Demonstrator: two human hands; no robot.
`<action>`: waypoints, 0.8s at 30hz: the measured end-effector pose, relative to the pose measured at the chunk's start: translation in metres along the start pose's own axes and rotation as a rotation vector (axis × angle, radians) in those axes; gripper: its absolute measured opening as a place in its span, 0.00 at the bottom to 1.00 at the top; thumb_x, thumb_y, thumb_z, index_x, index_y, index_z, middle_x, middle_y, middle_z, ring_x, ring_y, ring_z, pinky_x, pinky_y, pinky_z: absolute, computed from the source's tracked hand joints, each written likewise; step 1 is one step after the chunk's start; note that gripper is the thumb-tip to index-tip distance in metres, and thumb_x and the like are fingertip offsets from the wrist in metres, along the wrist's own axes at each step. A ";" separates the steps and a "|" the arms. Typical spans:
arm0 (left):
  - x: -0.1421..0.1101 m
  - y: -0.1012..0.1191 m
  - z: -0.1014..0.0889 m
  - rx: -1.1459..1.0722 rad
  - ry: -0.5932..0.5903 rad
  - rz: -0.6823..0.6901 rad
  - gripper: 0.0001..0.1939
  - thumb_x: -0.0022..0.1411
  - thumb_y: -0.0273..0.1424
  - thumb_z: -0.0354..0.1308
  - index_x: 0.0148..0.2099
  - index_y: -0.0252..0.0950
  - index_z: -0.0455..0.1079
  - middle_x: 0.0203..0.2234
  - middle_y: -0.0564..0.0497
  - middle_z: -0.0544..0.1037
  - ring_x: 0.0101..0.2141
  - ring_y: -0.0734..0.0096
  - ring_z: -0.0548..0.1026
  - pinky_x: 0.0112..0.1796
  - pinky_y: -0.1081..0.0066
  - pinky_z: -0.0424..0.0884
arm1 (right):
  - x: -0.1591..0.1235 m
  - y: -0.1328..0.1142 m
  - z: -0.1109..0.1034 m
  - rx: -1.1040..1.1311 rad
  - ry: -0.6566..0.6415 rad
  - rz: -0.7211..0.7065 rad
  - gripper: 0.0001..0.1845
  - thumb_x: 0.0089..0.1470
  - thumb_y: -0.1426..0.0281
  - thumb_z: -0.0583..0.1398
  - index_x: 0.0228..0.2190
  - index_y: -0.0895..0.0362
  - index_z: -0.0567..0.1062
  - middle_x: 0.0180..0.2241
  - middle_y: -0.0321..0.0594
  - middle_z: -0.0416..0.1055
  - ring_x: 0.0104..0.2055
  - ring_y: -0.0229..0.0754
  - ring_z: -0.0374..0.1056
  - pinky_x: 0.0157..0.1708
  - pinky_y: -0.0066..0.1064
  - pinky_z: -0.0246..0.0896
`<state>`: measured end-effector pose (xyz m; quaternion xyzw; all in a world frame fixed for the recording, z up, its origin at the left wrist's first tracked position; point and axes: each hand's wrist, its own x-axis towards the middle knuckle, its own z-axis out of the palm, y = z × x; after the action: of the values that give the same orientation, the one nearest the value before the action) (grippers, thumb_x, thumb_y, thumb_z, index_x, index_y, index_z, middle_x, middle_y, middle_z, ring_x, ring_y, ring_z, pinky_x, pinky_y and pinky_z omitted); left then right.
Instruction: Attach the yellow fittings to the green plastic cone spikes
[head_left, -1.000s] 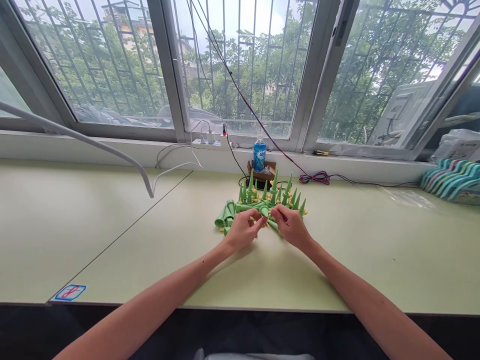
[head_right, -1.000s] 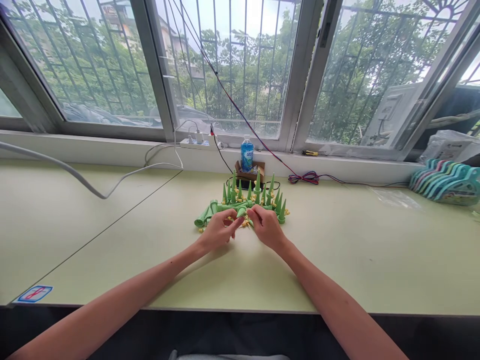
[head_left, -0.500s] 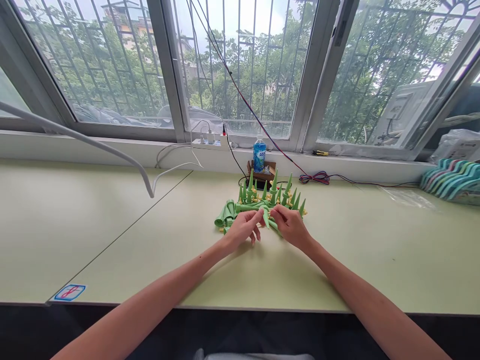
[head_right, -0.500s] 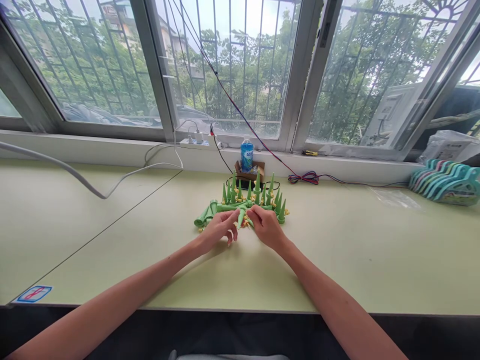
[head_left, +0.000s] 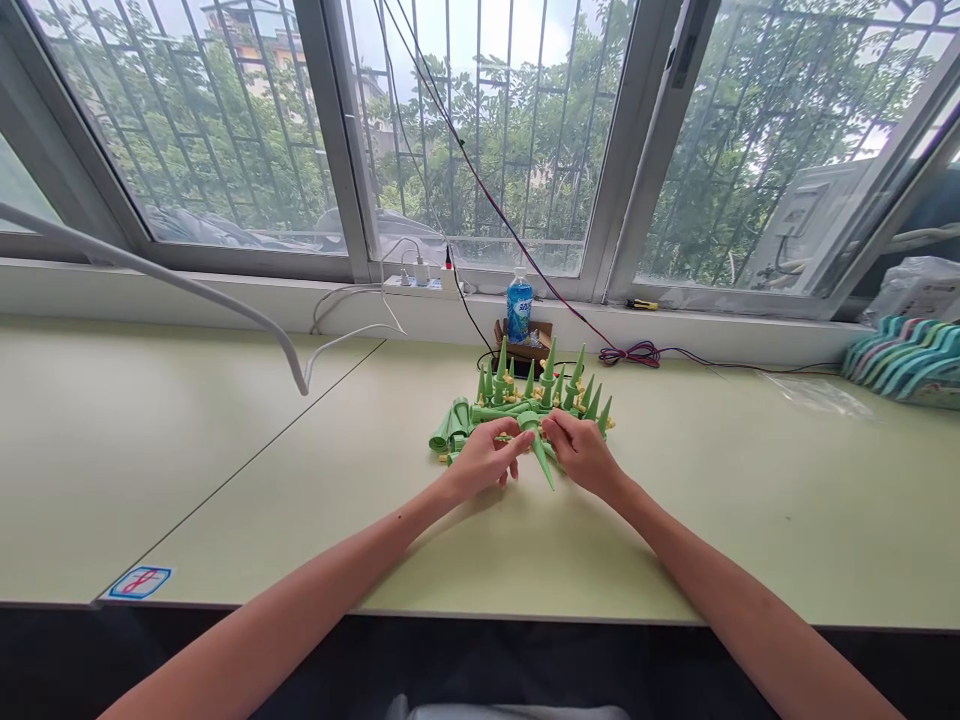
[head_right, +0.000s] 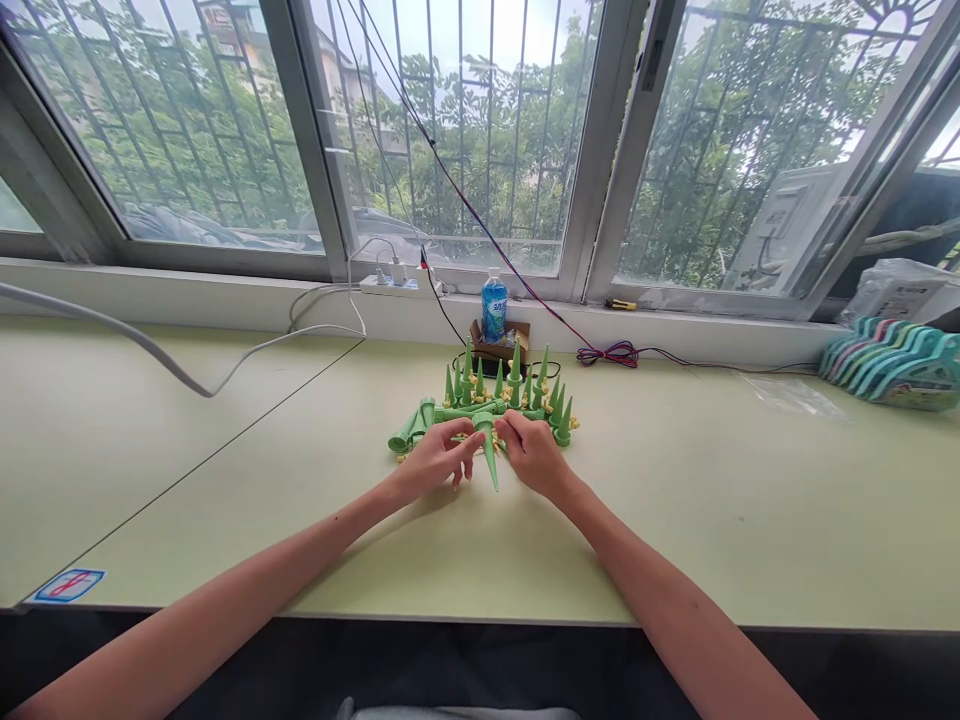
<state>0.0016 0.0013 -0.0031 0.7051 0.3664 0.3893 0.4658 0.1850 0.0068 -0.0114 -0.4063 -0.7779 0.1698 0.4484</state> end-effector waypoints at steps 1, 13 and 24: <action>0.000 0.000 0.000 0.018 0.003 0.009 0.23 0.58 0.52 0.54 0.33 0.35 0.63 0.17 0.56 0.67 0.18 0.75 0.70 0.14 0.78 0.63 | 0.000 0.000 0.000 -0.002 -0.006 -0.001 0.20 0.63 0.59 0.48 0.22 0.55 0.55 0.18 0.29 0.51 0.20 0.33 0.45 0.22 0.27 0.44; 0.000 -0.006 0.000 0.122 0.114 0.136 0.19 0.57 0.46 0.58 0.41 0.35 0.64 0.30 0.53 0.67 0.19 0.79 0.70 0.14 0.79 0.63 | 0.000 0.000 0.000 -0.015 -0.027 0.009 0.21 0.64 0.57 0.46 0.22 0.54 0.56 0.18 0.31 0.56 0.20 0.34 0.50 0.22 0.28 0.46; 0.002 -0.007 0.001 0.305 0.210 0.307 0.13 0.58 0.40 0.59 0.41 0.37 0.67 0.37 0.51 0.66 0.22 0.84 0.65 0.21 0.78 0.67 | 0.001 0.000 0.001 -0.027 -0.034 0.007 0.22 0.65 0.58 0.46 0.22 0.55 0.56 0.18 0.31 0.57 0.20 0.34 0.50 0.22 0.28 0.46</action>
<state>0.0018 0.0046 -0.0100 0.7705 0.3557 0.4669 0.2487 0.1843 0.0073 -0.0114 -0.4123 -0.7861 0.1676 0.4288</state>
